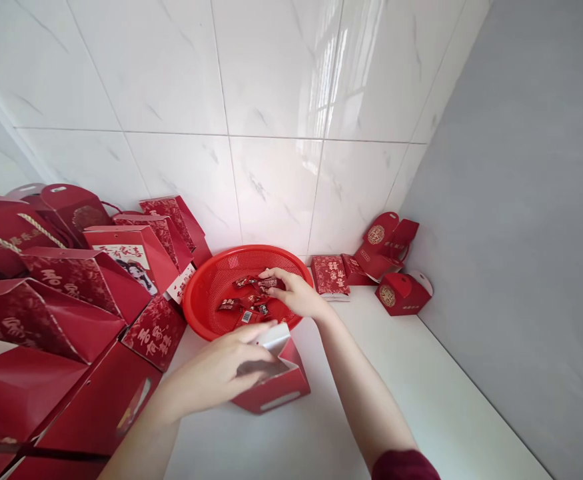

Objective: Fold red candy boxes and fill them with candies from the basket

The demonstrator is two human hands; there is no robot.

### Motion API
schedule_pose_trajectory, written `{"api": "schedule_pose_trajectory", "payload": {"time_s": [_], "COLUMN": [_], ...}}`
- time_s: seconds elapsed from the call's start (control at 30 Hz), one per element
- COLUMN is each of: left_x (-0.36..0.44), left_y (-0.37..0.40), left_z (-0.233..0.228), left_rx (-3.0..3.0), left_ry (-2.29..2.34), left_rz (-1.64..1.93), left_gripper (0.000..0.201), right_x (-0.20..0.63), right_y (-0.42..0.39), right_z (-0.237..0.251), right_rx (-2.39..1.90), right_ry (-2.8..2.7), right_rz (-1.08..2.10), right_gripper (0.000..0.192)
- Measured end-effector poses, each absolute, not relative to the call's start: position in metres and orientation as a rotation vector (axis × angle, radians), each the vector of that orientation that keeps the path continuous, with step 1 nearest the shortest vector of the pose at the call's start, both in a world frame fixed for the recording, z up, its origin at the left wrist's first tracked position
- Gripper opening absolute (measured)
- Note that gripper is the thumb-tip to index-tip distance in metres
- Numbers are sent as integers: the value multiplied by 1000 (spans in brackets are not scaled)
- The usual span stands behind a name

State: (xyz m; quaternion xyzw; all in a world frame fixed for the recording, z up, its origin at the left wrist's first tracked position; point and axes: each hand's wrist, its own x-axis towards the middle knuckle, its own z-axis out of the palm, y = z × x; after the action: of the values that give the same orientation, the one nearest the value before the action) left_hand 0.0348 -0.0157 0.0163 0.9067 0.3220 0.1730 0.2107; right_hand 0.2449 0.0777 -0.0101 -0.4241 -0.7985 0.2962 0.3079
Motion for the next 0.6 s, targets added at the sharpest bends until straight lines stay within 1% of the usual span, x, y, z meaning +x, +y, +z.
{"api": "schedule_pose_trajectory", "payload": {"time_s": [0.07,0.1,0.13,0.2,0.27,0.37,0.47,0.6], "left_x": [32,32,32,31,31,31,31,32], "left_y": [-9,-6,-3,0,1,1,0,1], "left_z": [20,22,25,29,31,32,31,30], "left_rx": [2451,2396,2333,2211,2104,1973,1791,1548], "left_ry": [1010,1055,1093,1151,1195,1165,1001,807], "left_rz": [624,697,771,907,997,1009,958,932], "left_gripper": [19,21,23,21,19,20,19,25], "right_x": [245,244,244,242,241,238,236,234], "right_y": [53,44,36,25,18,9,2,-2], "right_z": [-4,-2,0,3,5,9,14,15], "right_rx": [-863,-785,-745,-776,-818,-802,-771,-760], "right_ry": [-1794,-1651,-1536,-1423,-1389,-1402,-1431,-1445], "right_rz": [1036,1147,1239,1346,1410,1493,1525,1532], "right_gripper": [38,40,41,39,34,30,28,26]}}
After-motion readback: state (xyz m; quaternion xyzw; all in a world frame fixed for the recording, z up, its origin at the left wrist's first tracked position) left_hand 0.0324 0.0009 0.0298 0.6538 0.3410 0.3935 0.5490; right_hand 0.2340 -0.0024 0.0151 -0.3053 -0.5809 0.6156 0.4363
